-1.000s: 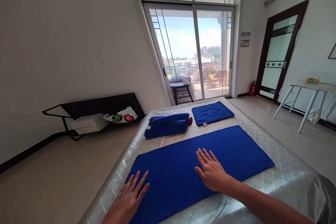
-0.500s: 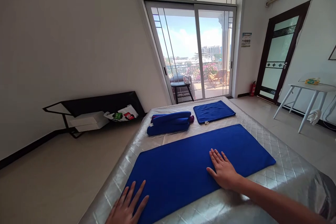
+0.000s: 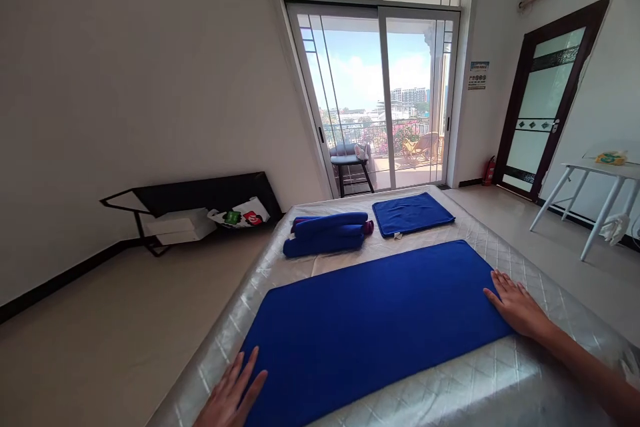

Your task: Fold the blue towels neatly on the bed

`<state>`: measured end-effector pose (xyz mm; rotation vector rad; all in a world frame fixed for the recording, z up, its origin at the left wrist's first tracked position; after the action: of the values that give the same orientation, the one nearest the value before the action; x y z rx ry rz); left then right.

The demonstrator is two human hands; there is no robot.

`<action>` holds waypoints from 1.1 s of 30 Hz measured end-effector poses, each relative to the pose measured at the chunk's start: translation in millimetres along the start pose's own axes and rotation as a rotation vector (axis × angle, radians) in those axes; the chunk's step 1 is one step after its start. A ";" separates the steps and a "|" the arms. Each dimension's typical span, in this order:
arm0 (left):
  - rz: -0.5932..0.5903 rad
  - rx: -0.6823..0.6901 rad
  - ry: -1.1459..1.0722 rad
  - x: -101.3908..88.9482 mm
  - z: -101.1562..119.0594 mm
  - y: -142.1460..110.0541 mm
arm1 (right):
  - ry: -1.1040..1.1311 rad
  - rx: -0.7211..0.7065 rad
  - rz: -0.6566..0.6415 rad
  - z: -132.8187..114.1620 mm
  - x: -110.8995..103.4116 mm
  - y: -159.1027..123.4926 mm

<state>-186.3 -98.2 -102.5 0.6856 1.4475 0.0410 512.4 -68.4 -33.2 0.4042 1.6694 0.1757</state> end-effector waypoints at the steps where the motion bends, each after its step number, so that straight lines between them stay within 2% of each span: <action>1: -0.018 -0.065 -0.007 -1.7 -8.2 4.6 | 0.003 -0.004 -0.001 -5.7 -0.2 3.5; 3: -0.078 -0.195 -0.015 -8.1 -19.6 27.0 | 0.013 -0.028 -0.006 -26.8 -0.5 13.3; 5: -0.136 -0.272 -0.024 -15.0 -20.0 66.0 | 0.034 -0.085 -0.034 -65.1 -2.2 24.3; 7: -0.199 -0.274 -0.044 -17.4 -9.3 113.1 | 0.078 -0.185 -0.112 -121.6 -6.4 33.5; 10: -0.188 -0.396 -0.018 -10.6 12.6 169.8 | 0.196 -0.357 -0.269 -223.8 -12.5 40.7; 12: -0.157 -0.430 -0.008 -1.6 22.1 186.4 | 0.289 -0.433 -0.325 -284.7 -10.9 41.7; 14: -0.132 -0.426 -0.009 7.3 24.0 187.7 | 0.367 -0.473 -0.348 -327.7 -2.8 41.7; 15: -0.124 -0.416 -0.008 10.9 22.6 185.0 | 0.391 -0.481 -0.354 -341.1 2.7 41.9; 17: -0.128 -0.392 -0.002 15.5 17.9 178.2 | 0.403 -0.478 -0.356 -352.4 13.6 43.5; 19: -0.151 -0.386 0.012 16.5 13.8 173.7 | 0.378 -0.465 -0.358 -345.4 20.6 47.5; 22: -0.181 -0.399 0.026 14.1 12.7 173.4 | 0.300 -0.413 -0.360 -306.1 22.8 61.3; 24: -0.209 -0.397 0.037 12.1 14.1 174.9 | 0.216 -0.340 -0.350 -262.7 22.1 76.3; 27: -0.252 -0.395 0.048 10.4 15.6 176.4 | 0.071 -0.187 -0.297 -180.4 21.7 103.1; 30: -0.235 -0.414 0.040 9.6 14.5 177.2 | -0.046 -0.039 -0.241 -101.9 22.5 124.3; 33: -0.224 -0.411 0.041 10.4 11.3 177.7 | -0.074 -0.006 -0.226 -56.8 24.8 132.8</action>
<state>-108.1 45.7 -31.8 0.1864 1.4888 0.1740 475.6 70.1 -2.2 0.2120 1.6274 -0.0016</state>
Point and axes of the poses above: each hand's wrist, its own y-axis towards the middle knuckle, its own x-axis out of the palm, z = x × y, the point moved 1 cm from there along y, towards the middle knuckle, and after that the axes turned 10 degrees about z, right-handed, at the moved point
